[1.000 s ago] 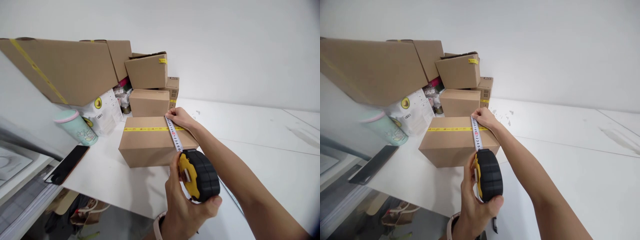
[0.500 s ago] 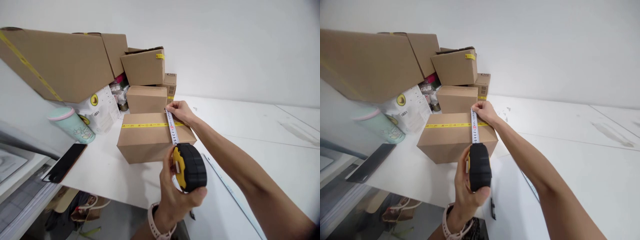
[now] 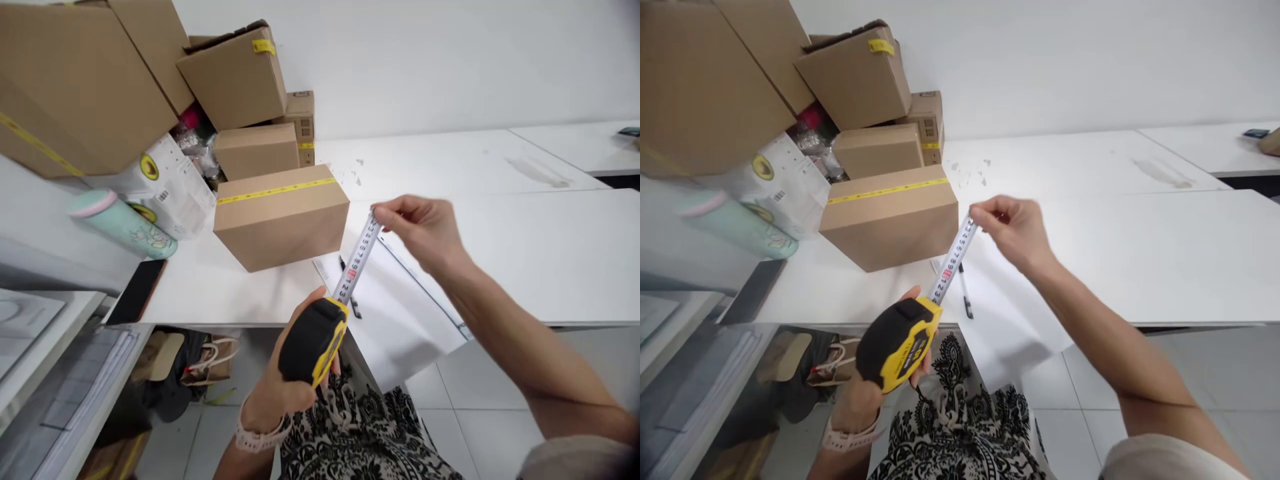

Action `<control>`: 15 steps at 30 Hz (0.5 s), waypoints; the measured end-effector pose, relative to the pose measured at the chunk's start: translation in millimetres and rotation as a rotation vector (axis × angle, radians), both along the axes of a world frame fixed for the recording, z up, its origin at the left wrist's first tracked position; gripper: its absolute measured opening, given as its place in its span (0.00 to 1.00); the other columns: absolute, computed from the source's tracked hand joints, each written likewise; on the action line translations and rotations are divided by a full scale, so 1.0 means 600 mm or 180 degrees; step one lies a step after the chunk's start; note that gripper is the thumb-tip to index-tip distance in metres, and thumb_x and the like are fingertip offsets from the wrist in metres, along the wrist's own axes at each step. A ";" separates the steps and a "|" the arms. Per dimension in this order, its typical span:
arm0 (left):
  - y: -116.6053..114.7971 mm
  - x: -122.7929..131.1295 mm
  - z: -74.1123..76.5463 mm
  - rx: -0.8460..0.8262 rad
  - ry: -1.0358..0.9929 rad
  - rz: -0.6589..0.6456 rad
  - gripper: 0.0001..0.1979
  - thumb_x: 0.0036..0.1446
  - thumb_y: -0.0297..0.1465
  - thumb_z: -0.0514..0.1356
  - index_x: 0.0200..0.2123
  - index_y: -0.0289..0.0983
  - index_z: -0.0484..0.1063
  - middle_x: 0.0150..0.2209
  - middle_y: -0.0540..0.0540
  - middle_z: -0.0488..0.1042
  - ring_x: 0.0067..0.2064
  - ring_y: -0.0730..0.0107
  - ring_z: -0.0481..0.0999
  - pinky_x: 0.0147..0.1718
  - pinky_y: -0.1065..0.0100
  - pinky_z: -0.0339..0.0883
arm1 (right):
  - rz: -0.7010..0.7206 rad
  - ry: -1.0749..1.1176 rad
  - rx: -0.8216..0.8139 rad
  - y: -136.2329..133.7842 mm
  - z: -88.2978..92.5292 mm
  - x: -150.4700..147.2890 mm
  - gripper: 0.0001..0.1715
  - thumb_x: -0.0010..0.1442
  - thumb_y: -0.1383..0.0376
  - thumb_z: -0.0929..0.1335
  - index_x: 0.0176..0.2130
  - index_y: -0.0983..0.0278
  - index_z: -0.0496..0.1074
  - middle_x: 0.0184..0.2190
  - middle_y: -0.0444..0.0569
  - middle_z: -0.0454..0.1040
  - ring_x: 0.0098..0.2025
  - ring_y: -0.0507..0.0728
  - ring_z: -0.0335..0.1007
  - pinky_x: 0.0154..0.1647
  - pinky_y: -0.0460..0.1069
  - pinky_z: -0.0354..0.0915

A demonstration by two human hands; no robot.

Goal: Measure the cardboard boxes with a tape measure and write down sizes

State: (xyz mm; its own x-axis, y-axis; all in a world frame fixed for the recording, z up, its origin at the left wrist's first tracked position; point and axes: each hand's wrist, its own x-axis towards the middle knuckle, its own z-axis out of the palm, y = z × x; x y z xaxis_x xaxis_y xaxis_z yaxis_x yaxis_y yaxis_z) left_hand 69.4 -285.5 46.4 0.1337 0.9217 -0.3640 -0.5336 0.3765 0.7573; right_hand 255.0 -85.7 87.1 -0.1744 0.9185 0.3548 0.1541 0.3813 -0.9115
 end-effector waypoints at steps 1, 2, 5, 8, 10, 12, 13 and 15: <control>-0.003 0.007 -0.006 0.0268 0.0145 -0.0047 0.60 0.33 0.38 0.78 0.69 0.47 0.54 0.46 0.42 0.73 0.35 0.62 0.74 0.32 0.63 0.68 | 0.0025 -0.0055 -0.0105 -0.019 -0.019 0.005 0.09 0.54 0.56 0.75 0.31 0.60 0.80 0.30 0.49 0.80 0.32 0.57 0.74 0.33 0.54 0.71; -0.006 0.013 -0.013 0.0588 0.0353 -0.0108 0.59 0.36 0.35 0.78 0.70 0.48 0.52 0.48 0.43 0.71 0.36 0.63 0.73 0.33 0.64 0.67 | 0.0057 -0.0130 -0.0185 -0.038 -0.037 0.008 0.10 0.55 0.56 0.74 0.31 0.60 0.80 0.31 0.50 0.81 0.33 0.57 0.75 0.35 0.55 0.71; -0.006 0.026 -0.040 0.1309 0.1016 -0.0272 0.55 0.46 0.36 0.74 0.71 0.51 0.46 0.49 0.44 0.68 0.38 0.65 0.72 0.36 0.64 0.66 | 0.0157 -0.0369 -0.0340 -0.095 -0.078 0.012 0.12 0.59 0.55 0.70 0.32 0.61 0.79 0.36 0.51 0.82 0.38 0.58 0.77 0.39 0.55 0.70; 0.001 0.029 -0.065 0.1343 0.1434 -0.0346 0.55 0.47 0.38 0.72 0.71 0.52 0.43 0.48 0.44 0.68 0.37 0.65 0.71 0.35 0.64 0.66 | 0.0499 -0.0506 -0.0465 -0.144 -0.111 0.011 0.18 0.63 0.53 0.67 0.33 0.62 0.78 0.36 0.51 0.82 0.38 0.58 0.76 0.38 0.53 0.68; 0.008 0.026 -0.075 0.1304 0.1779 -0.0369 0.55 0.47 0.38 0.71 0.71 0.52 0.41 0.48 0.44 0.69 0.38 0.63 0.72 0.36 0.61 0.68 | 0.0761 -0.0571 -0.0582 -0.162 -0.132 0.009 0.22 0.66 0.51 0.64 0.34 0.62 0.78 0.35 0.52 0.81 0.37 0.58 0.76 0.37 0.53 0.68; 0.017 0.020 -0.080 0.1319 0.2262 -0.0431 0.56 0.47 0.36 0.71 0.72 0.50 0.39 0.50 0.42 0.70 0.43 0.58 0.74 0.42 0.55 0.70 | 0.0928 -0.0599 -0.0716 -0.163 -0.149 0.009 0.24 0.67 0.49 0.62 0.37 0.61 0.79 0.37 0.52 0.82 0.40 0.60 0.77 0.40 0.54 0.68; 0.022 0.015 -0.082 0.1357 0.2610 -0.0472 0.58 0.46 0.36 0.71 0.72 0.50 0.38 0.53 0.41 0.70 0.46 0.53 0.74 0.45 0.52 0.70 | 0.0960 -0.0609 -0.0760 -0.157 -0.157 0.010 0.24 0.67 0.49 0.61 0.39 0.60 0.79 0.40 0.52 0.82 0.43 0.61 0.77 0.42 0.55 0.69; 0.035 0.000 -0.083 0.1423 0.3543 -0.0531 0.59 0.45 0.36 0.72 0.72 0.49 0.37 0.59 0.39 0.68 0.53 0.45 0.74 0.50 0.45 0.68 | 0.0968 -0.0698 -0.0768 -0.135 -0.170 0.016 0.23 0.67 0.49 0.61 0.43 0.59 0.79 0.45 0.53 0.81 0.48 0.62 0.76 0.47 0.57 0.68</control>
State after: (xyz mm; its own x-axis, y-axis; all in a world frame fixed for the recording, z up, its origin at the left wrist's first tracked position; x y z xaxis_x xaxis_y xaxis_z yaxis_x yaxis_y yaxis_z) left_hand 69.3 -264.6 -3.2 0.0793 0.9968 -0.0092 0.5229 -0.0338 0.8517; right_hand 264.6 -166.7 -14.8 -0.4968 0.8657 0.0612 0.2674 0.2197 -0.9382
